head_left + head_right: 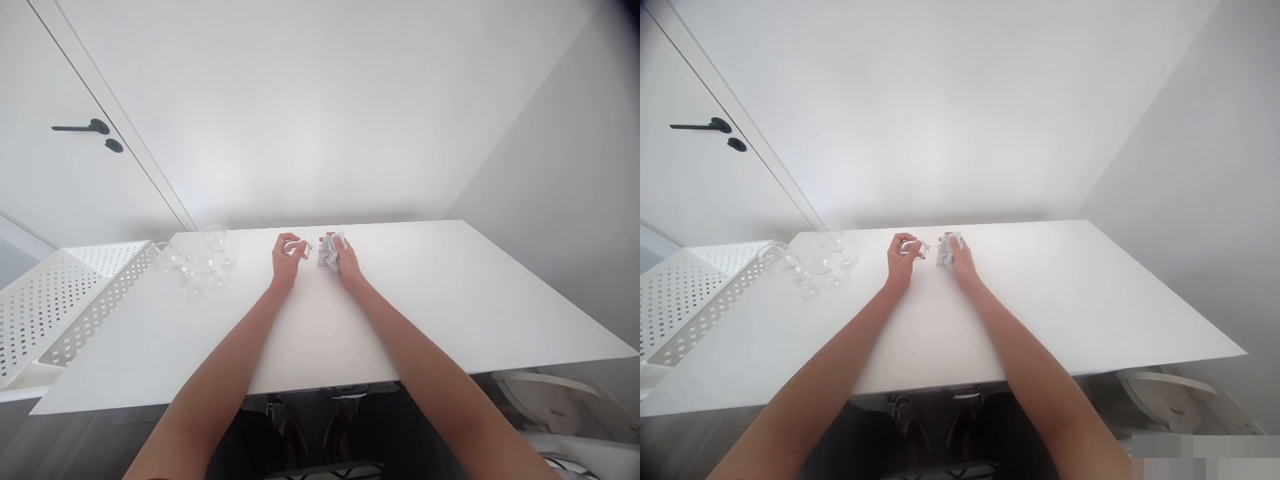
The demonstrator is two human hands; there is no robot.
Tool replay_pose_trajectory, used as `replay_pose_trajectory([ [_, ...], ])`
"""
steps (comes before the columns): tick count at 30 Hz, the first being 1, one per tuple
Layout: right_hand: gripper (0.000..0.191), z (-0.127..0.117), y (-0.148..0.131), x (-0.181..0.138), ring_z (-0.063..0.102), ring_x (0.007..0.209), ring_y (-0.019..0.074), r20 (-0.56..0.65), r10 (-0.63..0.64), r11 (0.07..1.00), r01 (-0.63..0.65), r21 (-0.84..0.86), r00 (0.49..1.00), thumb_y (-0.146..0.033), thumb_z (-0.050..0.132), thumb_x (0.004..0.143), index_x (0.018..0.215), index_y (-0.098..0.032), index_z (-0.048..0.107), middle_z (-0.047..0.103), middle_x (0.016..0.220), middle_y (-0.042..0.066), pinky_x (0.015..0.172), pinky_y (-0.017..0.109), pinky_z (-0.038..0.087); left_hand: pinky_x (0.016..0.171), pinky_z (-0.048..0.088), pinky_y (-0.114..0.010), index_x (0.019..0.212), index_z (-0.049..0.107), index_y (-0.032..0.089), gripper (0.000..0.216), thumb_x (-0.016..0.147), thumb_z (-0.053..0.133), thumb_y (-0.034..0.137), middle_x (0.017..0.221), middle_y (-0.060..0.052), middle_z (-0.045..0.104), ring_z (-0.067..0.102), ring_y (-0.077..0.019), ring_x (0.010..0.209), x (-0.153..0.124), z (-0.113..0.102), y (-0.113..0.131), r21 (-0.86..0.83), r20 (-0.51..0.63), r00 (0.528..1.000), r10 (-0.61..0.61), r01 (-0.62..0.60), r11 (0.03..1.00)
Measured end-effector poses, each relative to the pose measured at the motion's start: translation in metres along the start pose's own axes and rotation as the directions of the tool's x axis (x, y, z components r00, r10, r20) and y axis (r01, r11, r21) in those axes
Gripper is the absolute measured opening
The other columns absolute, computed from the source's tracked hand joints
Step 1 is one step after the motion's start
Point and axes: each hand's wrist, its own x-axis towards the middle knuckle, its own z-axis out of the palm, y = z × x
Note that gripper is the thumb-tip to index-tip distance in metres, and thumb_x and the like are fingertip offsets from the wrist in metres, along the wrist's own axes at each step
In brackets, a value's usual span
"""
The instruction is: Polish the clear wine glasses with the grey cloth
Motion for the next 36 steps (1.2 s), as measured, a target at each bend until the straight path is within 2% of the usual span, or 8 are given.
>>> replay_pose_trajectory([
  [5,0.055,0.000,-0.002,-0.004,0.063,0.111,0.0233,0.027,-0.141,0.978,0.143,-0.152,0.990,-0.069,0.057,0.091,0.131,-0.031,0.064,0.070,0.128,0.006,0.097,0.037,0.049,0.061,0.061,-0.028,0.094,0.058,0.023,0.029,0.083,0.076,0.043,0.103,-0.004,0.058,0.065,-0.0141,0.082,0.000,-0.001,0.001,-0.033,0.025,0.999,-0.044,0.045,0.998],
  [11,0.058,-0.001,0.002,0.000,0.067,0.106,0.0248,-0.036,0.052,0.998,-0.053,-0.024,0.998,-0.073,0.055,0.089,0.122,-0.025,0.065,0.073,0.121,0.010,0.089,0.037,0.053,0.060,0.060,-0.027,0.094,0.059,0.022,0.031,0.082,0.077,0.044,0.101,-0.004,0.057,0.066,-0.0136,0.079,-0.001,0.001,0.001,-0.014,0.039,0.999,-0.024,0.024,1.000],
  [17,0.054,0.000,-0.004,-0.005,0.061,0.120,0.0241,-0.048,-0.155,0.979,0.147,-0.138,0.987,-0.069,0.056,0.091,0.126,-0.029,0.068,0.068,0.131,0.006,0.098,0.037,0.050,0.061,0.060,-0.028,0.094,0.059,0.023,0.034,0.081,0.079,0.047,0.102,-0.003,0.056,0.067,-0.0123,0.076,-0.002,0.002,0.001,0.000,0.071,0.997,-0.020,0.020,1.000],
  [22,0.056,-0.001,0.002,0.000,0.066,0.108,0.0254,-0.037,0.039,0.999,-0.039,0.014,0.999,-0.072,0.057,0.088,0.115,-0.025,0.070,0.071,0.125,0.010,0.090,0.039,0.053,0.060,0.059,-0.028,0.094,0.059,0.023,0.036,0.080,0.079,0.049,0.098,-0.003,0.059,0.067,-0.0129,0.074,-0.002,0.002,0.001,0.015,0.035,0.999,-0.003,0.003,1.000],
  [25,0.053,0.000,0.001,-0.001,0.064,0.110,0.0236,-0.032,-0.022,0.998,0.020,-0.063,0.999,-0.069,0.058,0.090,0.121,-0.027,0.068,0.068,0.132,0.008,0.091,0.036,0.052,0.059,0.059,-0.027,0.095,0.057,0.023,0.036,0.081,0.079,0.049,0.098,-0.003,0.059,0.068,-0.0142,0.078,-0.001,0.002,0.001,0.032,-0.027,1.000,0.013,-0.012,0.999],
  [28,0.051,-0.002,-0.002,-0.002,0.061,0.117,0.0229,-0.043,-0.106,0.990,0.102,-0.097,0.993,-0.068,0.055,0.092,0.123,-0.029,0.068,0.066,0.136,0.005,0.094,0.034,0.050,0.059,0.059,-0.027,0.094,0.058,0.023,0.036,0.080,0.079,0.048,0.101,-0.003,0.058,0.068,-0.0136,0.077,-0.003,0.003,0.002,0.016,0.052,0.999,-0.004,0.003,1.000],
  [31,0.050,-0.003,0.000,0.001,0.065,0.111,0.0245,-0.039,0.007,1.000,-0.007,0.018,0.999,-0.070,0.056,0.090,0.110,-0.026,0.070,0.070,0.129,0.008,0.090,0.036,0.053,0.059,0.060,-0.028,0.093,0.060,0.022,0.034,0.080,0.081,0.046,0.099,-0.004,0.058,0.068,-0.0140,0.077,-0.003,0.002,0.004,0.002,0.115,0.993,-0.005,0.004,1.000],
  [36,0.054,-0.001,0.007,0.004,0.068,0.097,0.0247,-0.016,0.121,0.991,-0.120,0.061,0.992,-0.072,0.060,0.086,0.107,-0.024,0.069,0.074,0.115,0.010,0.082,0.037,0.054,0.057,0.059,-0.028,0.093,0.060,0.022,0.033,0.080,0.080,0.045,0.097,-0.003,0.059,0.068,-0.0143,0.076,-0.001,0.001,0.003,0.012,-0.026,0.999,0.019,-0.018,1.000],
])
